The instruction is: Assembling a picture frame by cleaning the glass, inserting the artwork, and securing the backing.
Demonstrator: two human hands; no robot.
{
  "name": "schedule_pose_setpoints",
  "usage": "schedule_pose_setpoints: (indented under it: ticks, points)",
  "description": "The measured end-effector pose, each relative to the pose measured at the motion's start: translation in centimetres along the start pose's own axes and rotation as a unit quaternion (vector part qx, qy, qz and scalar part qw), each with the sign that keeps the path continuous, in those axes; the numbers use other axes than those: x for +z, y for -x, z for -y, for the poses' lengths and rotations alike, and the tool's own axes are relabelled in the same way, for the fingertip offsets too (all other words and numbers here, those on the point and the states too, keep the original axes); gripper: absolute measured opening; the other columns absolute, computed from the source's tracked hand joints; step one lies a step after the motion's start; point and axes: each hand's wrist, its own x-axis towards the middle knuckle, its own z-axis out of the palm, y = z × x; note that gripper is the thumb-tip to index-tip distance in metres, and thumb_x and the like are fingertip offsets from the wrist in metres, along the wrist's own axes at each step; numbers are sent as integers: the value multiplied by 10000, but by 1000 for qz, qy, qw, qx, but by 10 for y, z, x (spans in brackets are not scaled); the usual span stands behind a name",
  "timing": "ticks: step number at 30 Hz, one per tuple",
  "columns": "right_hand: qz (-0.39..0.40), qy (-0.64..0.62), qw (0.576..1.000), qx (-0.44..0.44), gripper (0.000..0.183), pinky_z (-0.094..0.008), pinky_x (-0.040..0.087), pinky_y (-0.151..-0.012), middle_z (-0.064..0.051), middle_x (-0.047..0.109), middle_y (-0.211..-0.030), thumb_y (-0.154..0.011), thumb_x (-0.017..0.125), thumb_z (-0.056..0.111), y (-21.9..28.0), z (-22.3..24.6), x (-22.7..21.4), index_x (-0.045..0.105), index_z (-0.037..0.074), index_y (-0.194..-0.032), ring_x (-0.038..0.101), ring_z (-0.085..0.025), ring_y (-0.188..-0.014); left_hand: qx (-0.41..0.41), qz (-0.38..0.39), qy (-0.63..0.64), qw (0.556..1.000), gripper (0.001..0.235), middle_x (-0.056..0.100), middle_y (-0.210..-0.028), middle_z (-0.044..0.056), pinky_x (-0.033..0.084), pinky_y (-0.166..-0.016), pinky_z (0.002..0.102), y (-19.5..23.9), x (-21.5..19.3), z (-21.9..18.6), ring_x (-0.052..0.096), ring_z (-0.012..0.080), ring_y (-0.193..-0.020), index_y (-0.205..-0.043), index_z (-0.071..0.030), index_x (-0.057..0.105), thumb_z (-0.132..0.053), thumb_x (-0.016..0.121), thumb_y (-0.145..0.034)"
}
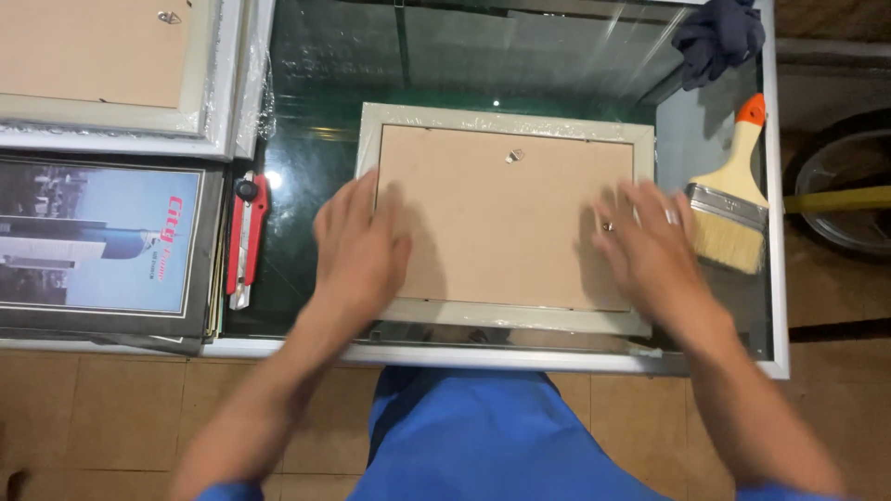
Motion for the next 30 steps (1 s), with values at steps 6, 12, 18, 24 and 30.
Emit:
schedule_pose_setpoints:
  ticks: [6, 12, 18, 24, 30]
  points:
    - [-79, 3, 995, -62, 373, -476, 391, -1097, -111, 592, -1354, -1061, 606, 259, -91, -33, 48, 662, 118, -1403, 539, -375, -1338, 133, -20, -71, 988, 363, 642, -1244, 79, 504, -843, 418, -104, 64, 37, 634, 293, -1128, -1309, -162, 688, -138, 644, -950]
    - [-179, -17, 978, -109, 36, -405, 519, -810, -131, 631, -976, -961, 689, 23, -103, -5, 9, 670, 27, -992, 605, -336, -887, 180, -71, -31, 981, 91, 526, -967, 101, 534, -672, 399, -112, 42, 31, 573, 286, -815, -1001, -50, 615, -49, 620, -910]
    - [-93, -23, 986, -135, 62, -444, 540, -767, -156, 716, -1025, -974, 637, 73, -119, -17, -1, 661, 16, -974, 662, -374, -878, 212, -3, -94, 973, 76, 670, -917, 148, 586, -630, 411, -135, 41, 31, 688, 309, -783, -948, -14, 636, -51, 573, -925]
    - [-80, 57, 980, -176, 49, -418, 546, -808, -168, 670, -951, -956, 581, 72, -128, -17, 19, 594, 25, -958, 642, -353, -876, 262, -32, -287, 921, 89, 664, -812, 79, 498, -461, 275, -140, 66, 22, 590, 171, -640, -877, -93, 675, -146, 610, -904]
    - [-219, 163, 954, -126, 106, -385, 513, -604, -43, 528, -725, -938, 531, 110, -103, -11, 22, 617, 114, -875, 643, -280, -679, 117, 17, -236, 965, 151, 653, -825, 50, 590, -518, 401, -126, 70, 24, 731, 271, -696, -953, -84, 684, -121, 553, -888]
